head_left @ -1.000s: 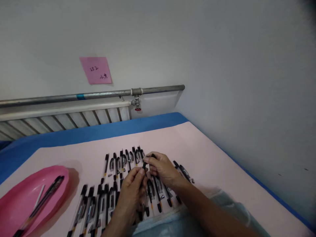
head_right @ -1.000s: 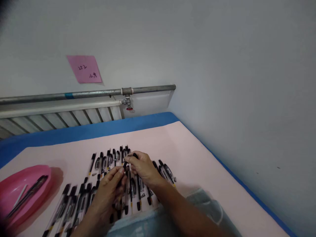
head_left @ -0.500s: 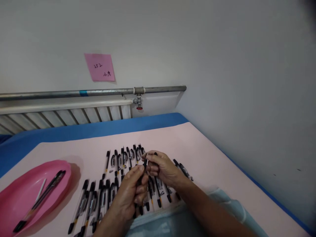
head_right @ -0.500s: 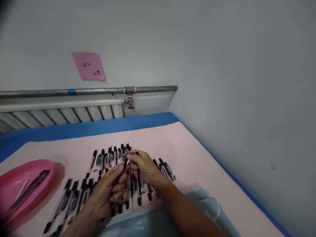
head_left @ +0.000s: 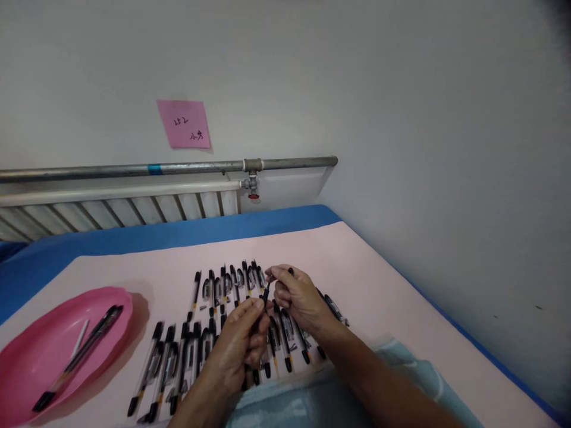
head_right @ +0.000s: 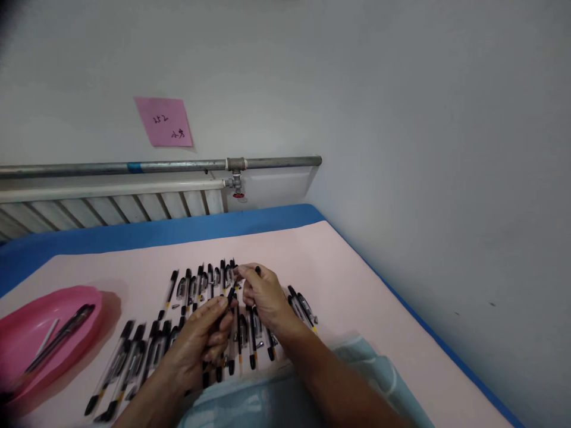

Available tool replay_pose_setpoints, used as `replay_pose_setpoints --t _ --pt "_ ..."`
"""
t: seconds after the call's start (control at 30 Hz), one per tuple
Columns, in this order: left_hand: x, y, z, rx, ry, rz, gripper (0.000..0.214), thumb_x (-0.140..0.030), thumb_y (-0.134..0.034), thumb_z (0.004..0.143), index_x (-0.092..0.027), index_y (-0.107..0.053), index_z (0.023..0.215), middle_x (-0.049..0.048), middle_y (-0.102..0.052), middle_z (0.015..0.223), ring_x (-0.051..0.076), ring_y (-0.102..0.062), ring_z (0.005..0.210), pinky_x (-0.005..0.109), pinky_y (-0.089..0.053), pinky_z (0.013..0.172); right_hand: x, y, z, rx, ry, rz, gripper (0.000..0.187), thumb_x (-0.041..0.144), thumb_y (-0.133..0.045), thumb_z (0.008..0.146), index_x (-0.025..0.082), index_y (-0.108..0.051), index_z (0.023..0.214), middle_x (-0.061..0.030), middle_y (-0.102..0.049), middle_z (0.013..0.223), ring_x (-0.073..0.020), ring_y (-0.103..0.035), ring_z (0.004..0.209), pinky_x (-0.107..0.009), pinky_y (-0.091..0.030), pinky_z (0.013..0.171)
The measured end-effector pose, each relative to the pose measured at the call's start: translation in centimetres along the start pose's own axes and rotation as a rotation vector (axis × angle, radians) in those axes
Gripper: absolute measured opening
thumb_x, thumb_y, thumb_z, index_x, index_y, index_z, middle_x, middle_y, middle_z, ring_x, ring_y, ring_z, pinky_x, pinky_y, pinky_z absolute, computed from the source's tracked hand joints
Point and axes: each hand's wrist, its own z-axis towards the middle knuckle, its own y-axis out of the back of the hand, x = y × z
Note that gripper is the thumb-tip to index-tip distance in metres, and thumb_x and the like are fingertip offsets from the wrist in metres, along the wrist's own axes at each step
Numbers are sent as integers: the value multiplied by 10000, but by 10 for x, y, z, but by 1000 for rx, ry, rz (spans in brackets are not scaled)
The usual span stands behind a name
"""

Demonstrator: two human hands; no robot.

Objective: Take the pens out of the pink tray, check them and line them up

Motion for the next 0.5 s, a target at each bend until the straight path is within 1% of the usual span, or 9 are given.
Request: replay_pose_setpoints --t 0.07,0.13,0.2,0.27,0.33,0.4,0.5 --pt "0 0 0 -6 -2 -9 284 -408 -586 722 -162 -519 847 -76 -393 528 -8 -209 340 115 -83 296 1 2 2 -81 47 37 188 304 -623 646 143 -545 703 17 -545 646 4 -261 346 -177 -176 335" --pt "-1 1 0 -14 -6 -13 292 -400 -592 718 -157 -525 865 -77 -391 526 -9 -223 341 112 -85 298 1 3 2 -105 40 33 175 289 -618 643 140 -536 686 18 -542 640 7 -254 344 -175 -171 334" --pt "-1 2 1 -19 -8 -13 303 -400 -599 713 -154 -526 874 -77 -394 526 -10 -229 339 112 -88 299 1 3 -1 -48 -21 -30 165 278 -619 640 142 -537 685 41 -503 574 2 -254 341 -171 -171 333" --pt "-1 3 2 -21 -11 -11 311 -408 -603 707 -157 -522 871 -77 -401 530 -11 -236 337 112 -88 299 -2 0 -5 41 -88 -111 161 275 -624 640 147 -535 680 75 -416 478 -8 -256 339 -167 -188 338" --pt "-1 2 2 -21 -10 -6 317 -416 -611 698 -163 -513 862 -79 -404 534 -10 -242 336 113 -86 300 -5 -4 -8 79 -115 -168 155 271 -626 639 154 -525 661 100 -325 411 -17 -251 332 -167 -206 341" --pt "-1 2 1 -14 1 8 322 -425 -613 693 -166 -508 852 -81 -403 534 -10 -237 333 114 -83 299 -6 -6 -6 43 -84 -182 149 259 -622 633 158 -515 643 104 -307 396 -20 -249 326 -168 -202 334" --pt "-2 2 0 21 51 50 315 -425 -608 696 -156 -518 835 -77 -406 534 -11 -218 332 118 -77 299 -1 2 7 -104 32 -91 156 241 -618 608 162 -484 617 89 -367 447 -14 -255 326 -169 -177 320"
